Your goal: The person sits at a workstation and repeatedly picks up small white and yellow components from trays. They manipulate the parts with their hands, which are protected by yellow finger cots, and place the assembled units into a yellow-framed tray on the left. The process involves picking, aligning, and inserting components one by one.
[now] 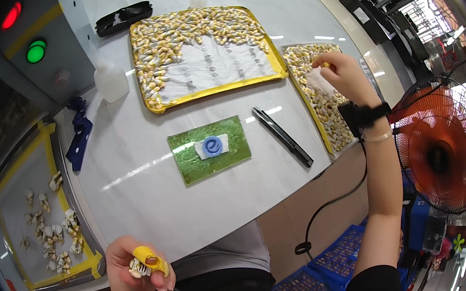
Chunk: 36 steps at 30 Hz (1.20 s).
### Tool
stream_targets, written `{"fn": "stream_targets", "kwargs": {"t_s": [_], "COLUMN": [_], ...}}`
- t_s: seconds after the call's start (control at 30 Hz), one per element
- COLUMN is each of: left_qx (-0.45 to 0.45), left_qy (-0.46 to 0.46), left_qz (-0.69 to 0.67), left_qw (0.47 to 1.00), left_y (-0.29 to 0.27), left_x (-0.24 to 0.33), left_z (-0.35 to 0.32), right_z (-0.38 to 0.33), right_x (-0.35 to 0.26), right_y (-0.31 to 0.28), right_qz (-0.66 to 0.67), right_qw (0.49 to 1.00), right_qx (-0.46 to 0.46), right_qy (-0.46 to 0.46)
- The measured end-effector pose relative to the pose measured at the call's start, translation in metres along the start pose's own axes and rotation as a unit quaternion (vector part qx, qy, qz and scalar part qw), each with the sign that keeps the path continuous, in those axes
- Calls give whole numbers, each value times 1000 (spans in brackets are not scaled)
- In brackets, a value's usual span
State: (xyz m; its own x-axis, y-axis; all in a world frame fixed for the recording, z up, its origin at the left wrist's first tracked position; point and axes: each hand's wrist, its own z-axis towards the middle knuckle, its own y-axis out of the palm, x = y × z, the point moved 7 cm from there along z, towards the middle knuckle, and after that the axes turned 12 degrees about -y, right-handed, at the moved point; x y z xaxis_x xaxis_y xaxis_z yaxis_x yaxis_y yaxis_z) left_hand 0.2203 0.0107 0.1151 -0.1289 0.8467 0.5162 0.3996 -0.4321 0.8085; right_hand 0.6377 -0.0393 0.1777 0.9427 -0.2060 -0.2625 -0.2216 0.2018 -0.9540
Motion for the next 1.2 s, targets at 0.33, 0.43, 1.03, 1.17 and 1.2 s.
{"fn": "stream_targets", "kwargs": {"t_s": [0.33,0.43,1.03,1.17,1.2], "left_qx": [13,56,120,99,93], "left_qy": [-26,-13,283,296,298], "left_qz": [37,23,-151,-163,-162], "left_qw": [999,998,939,936,936], "left_y": [-4,-12,-37,-36,-35], "left_x": [-6,-8,22,25,26], "left_z": [16,19,-33,-37,-38], "right_z": [-26,-33,-6,-6,-8], "right_x": [-164,-188,-344,-353,-351], "right_y": [12,16,111,132,130], "right_qz": [86,89,109,101,92], "right_qw": [985,978,905,899,897], "right_qx": [44,33,-122,-103,-95], "right_qy": [-141,-184,-393,-414,-423]}}
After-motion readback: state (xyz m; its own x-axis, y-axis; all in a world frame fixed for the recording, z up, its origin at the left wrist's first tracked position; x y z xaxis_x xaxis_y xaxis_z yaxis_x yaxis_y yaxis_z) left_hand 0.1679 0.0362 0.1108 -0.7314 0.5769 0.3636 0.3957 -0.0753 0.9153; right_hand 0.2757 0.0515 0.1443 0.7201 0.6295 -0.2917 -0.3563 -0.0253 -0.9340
